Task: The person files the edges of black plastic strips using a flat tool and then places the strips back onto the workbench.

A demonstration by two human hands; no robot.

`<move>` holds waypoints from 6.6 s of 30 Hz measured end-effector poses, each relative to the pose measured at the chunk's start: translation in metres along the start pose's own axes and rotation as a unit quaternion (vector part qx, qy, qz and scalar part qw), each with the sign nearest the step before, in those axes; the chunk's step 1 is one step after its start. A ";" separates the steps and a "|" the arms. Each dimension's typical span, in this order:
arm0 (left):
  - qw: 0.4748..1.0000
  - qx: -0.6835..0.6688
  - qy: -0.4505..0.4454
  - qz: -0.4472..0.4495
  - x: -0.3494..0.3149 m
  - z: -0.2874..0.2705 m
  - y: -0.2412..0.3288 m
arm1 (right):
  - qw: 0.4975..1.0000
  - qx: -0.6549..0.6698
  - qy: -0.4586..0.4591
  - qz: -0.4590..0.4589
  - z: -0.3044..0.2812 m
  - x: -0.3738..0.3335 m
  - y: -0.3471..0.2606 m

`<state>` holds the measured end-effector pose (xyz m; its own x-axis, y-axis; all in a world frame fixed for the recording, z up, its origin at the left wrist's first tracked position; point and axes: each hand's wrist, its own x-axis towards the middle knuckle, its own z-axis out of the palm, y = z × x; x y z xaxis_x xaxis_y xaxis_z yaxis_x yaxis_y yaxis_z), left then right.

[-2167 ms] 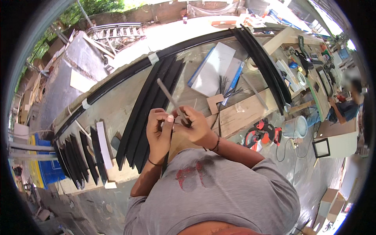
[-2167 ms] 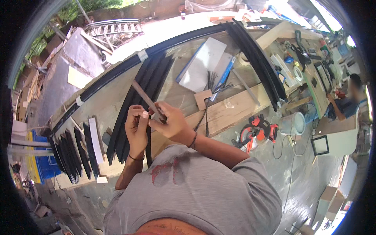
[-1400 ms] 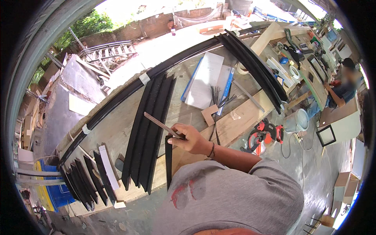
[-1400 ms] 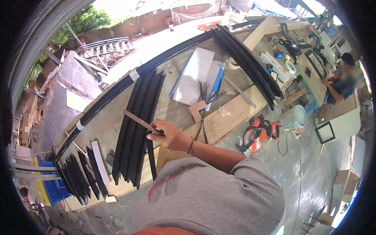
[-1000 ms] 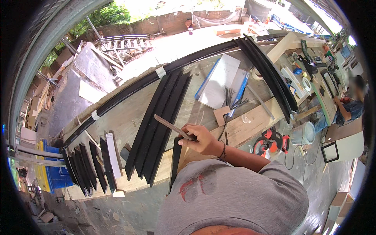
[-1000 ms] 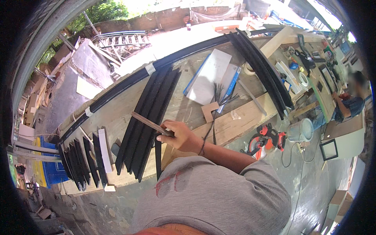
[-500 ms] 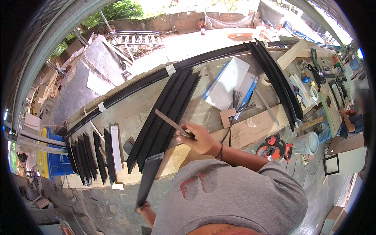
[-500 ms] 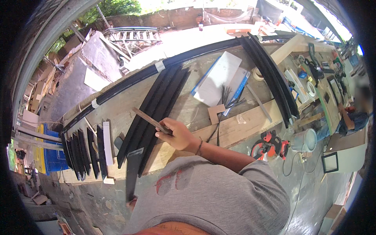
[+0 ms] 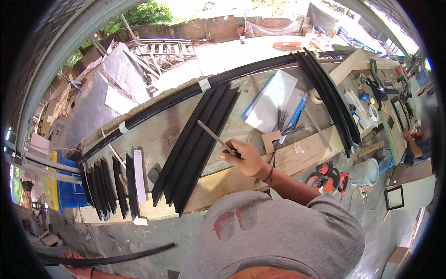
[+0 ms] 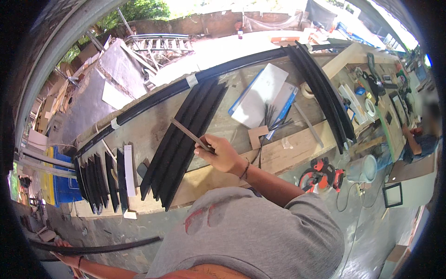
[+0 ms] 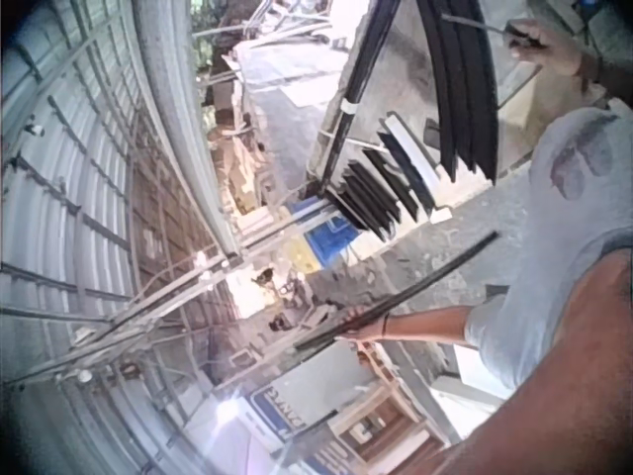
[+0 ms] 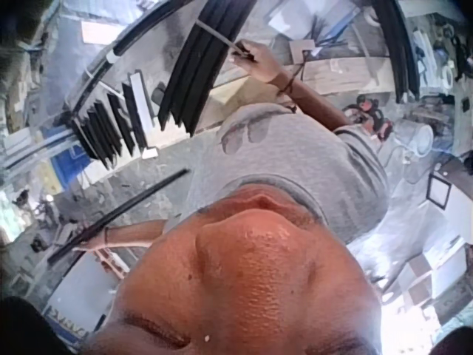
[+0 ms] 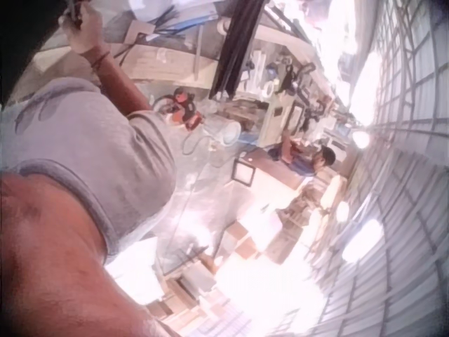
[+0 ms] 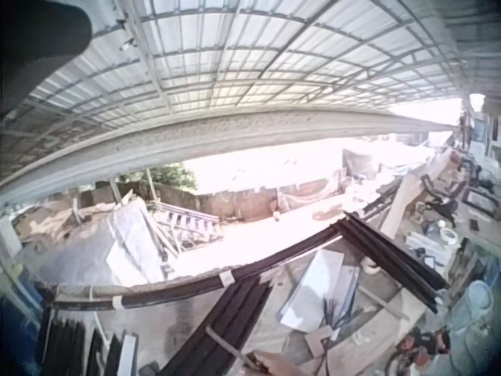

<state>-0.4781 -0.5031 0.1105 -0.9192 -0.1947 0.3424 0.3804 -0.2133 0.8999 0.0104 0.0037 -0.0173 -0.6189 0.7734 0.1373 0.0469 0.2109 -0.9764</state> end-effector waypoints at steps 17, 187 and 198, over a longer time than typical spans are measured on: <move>0.676 0.128 -0.695 -0.210 -0.418 0.289 -0.087 | 0.980 0.011 0.196 -0.019 -0.035 -0.021 -0.003; 0.782 0.035 -0.612 -0.109 -0.445 0.352 -0.082 | 0.987 -0.152 0.052 0.005 -0.013 -0.033 -0.047; 0.782 0.034 -0.617 -0.081 -0.436 0.350 -0.083 | 0.982 -0.179 0.065 -0.010 -0.013 -0.037 -0.053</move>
<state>-0.1447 -0.0650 -0.0190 -0.3696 0.9106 0.1851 0.2804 -0.0807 0.9565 0.0407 -0.0281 0.0318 -0.5191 0.8313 0.1988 0.3217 0.4055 -0.8556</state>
